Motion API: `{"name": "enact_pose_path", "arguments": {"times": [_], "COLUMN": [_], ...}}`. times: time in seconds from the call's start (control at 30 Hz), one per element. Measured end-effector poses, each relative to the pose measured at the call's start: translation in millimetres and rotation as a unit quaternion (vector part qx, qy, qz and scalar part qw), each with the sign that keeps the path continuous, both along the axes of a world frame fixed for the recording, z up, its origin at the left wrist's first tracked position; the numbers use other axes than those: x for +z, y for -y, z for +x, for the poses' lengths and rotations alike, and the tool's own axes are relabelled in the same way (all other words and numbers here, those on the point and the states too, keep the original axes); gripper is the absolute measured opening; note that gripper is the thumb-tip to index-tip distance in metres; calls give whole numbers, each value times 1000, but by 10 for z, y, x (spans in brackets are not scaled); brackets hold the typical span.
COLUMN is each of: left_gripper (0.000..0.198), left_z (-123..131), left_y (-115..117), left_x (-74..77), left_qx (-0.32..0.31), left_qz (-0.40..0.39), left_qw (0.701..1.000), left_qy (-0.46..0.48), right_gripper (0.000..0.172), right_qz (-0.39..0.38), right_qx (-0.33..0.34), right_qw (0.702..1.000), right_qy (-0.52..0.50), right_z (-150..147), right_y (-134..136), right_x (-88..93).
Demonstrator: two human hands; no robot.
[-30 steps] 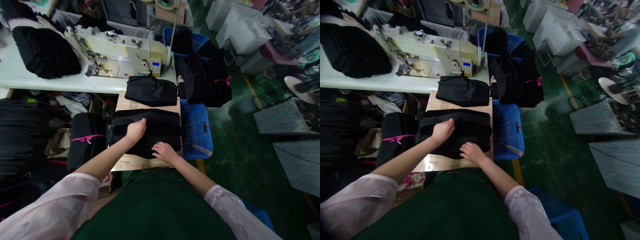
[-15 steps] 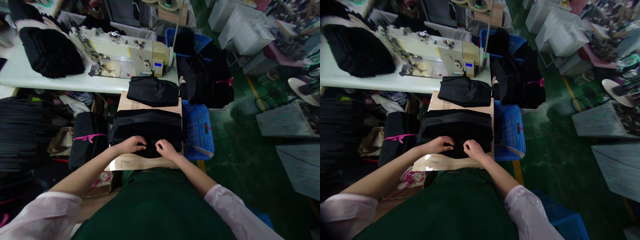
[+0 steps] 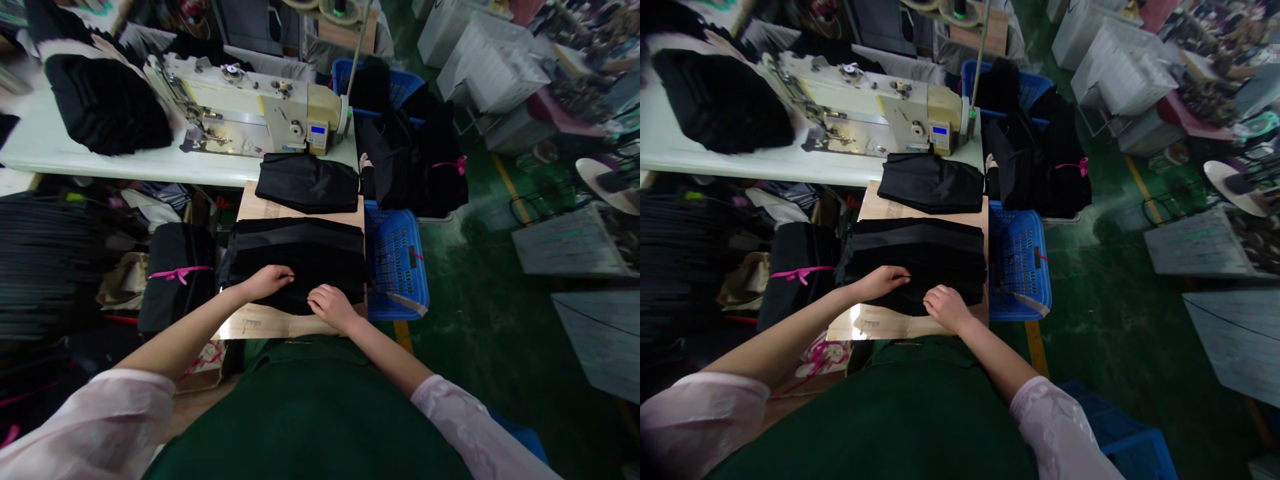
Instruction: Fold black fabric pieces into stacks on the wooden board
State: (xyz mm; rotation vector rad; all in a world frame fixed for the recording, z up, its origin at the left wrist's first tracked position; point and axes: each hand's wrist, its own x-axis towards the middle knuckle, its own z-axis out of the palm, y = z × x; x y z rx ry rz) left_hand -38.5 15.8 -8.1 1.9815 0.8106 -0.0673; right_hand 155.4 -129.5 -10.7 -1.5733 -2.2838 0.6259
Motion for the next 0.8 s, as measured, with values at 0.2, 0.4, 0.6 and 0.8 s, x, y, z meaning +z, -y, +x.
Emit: {"name": "enact_pose_path", "arguments": {"times": [0.2, 0.4, 0.6, 0.8], "left_gripper": [30, 32, 37, 28], "left_z": [3, -17, -39, 14], "left_y": [-2, -13, 13, 6], "left_x": [-6, -32, 56, 121], "left_qx": [9, -4, -49, -96], "left_qz": [-3, -24, -21, 76], "left_qw": [1000, 1000, 998, 992], "left_qy": [-1, 16, 20, -19], "right_gripper": [15, 13, 17, 21], "right_qz": [5, -43, -98, -40], "right_qx": [32, -83, -140, -163], "right_qw": [999, 989, 983, 982], "right_qy": [-2, -115, -72, -91], "right_z": [10, 23, 36, 13], "right_y": [-38, -86, -143, -125], "right_x": [-22, -55, -26, -44]}}
